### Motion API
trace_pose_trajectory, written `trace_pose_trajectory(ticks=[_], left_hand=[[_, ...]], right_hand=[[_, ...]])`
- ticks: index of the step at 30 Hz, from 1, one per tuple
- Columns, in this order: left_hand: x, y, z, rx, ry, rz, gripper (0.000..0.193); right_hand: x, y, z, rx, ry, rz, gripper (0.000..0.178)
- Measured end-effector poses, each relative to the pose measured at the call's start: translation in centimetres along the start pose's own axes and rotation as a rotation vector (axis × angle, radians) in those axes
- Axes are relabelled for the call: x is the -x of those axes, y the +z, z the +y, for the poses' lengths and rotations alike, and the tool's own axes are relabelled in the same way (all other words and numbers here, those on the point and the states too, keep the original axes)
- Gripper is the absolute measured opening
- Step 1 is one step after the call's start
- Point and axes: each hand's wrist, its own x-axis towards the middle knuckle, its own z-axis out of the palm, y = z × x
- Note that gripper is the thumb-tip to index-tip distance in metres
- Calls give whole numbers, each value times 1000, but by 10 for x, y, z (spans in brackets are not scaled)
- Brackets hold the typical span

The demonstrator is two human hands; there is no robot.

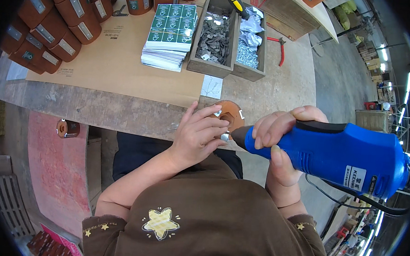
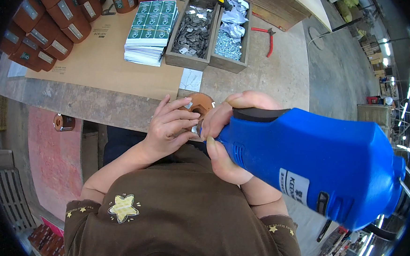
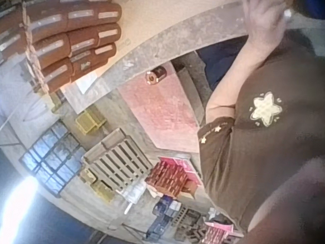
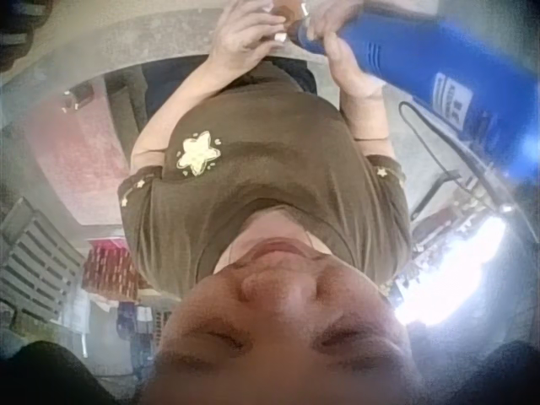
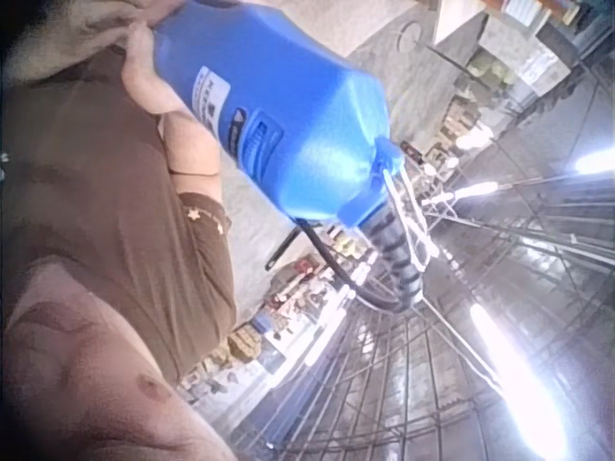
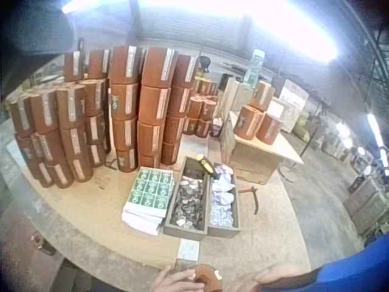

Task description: Assembling cylindrical wood components by attaching metal plates with an electric screwdriver.

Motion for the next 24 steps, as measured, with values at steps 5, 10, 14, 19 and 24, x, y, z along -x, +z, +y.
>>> trace_pose_trajectory(ticks=[5, 10, 14, 19, 24], left_hand=[[1, -1, 1, -14, -4, -2, 24], [-3, -2, 5, 44, -28, -20, 24], [-3, -6, 4, 12, -8, -90, 29], [-17, -10, 19, 38, -29, -40, 43], [-25, 2, 30, -336, -13, -103, 44]], right_hand=[[2, -2, -1, -44, -8, -7, 52], [5, -15, -3, -221, -70, 279, 57], [7, -32, -12, -162, -161, 314, 57], [15, -37, -16, -150, -167, 334, 57], [20, -39, -17, -177, -142, 367, 57]])
